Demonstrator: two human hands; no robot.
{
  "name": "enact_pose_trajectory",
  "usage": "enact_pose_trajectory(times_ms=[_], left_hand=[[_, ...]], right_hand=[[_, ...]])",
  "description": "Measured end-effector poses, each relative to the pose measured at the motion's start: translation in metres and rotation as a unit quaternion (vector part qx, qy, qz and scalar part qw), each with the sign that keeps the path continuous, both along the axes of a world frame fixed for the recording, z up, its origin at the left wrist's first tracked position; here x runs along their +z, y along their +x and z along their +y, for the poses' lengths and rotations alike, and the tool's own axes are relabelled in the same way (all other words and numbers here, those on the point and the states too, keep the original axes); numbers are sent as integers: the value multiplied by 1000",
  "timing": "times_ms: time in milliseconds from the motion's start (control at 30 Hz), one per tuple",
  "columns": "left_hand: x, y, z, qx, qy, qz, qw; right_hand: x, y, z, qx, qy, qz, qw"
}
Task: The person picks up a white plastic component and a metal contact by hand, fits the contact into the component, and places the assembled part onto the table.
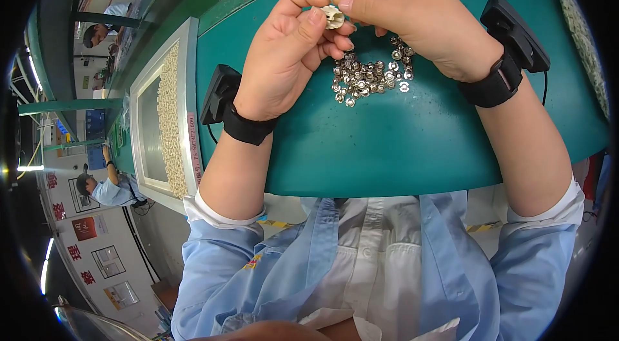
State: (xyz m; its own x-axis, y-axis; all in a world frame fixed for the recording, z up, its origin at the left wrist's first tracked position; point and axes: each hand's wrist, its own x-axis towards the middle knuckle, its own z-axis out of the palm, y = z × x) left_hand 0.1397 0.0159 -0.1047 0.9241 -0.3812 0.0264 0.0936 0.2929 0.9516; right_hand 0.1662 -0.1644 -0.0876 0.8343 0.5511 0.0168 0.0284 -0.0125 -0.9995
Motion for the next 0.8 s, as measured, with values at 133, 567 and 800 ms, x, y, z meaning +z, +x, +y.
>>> enact_pose_trajectory(times_ms=[133, 567, 800], left_hand=[[-2, 1, 1, -8, -45, 23, 999], [-1, 0, -3, 11, -87, 26, 996], [-2, 0, 0, 10, -35, -2, 999]], right_hand=[[-1, -1, 0, -6, 0, -8, 1000], [-2, -4, 2, -14, 11, -18, 1000], [-4, -3, 2, -25, 0, -37, 999]])
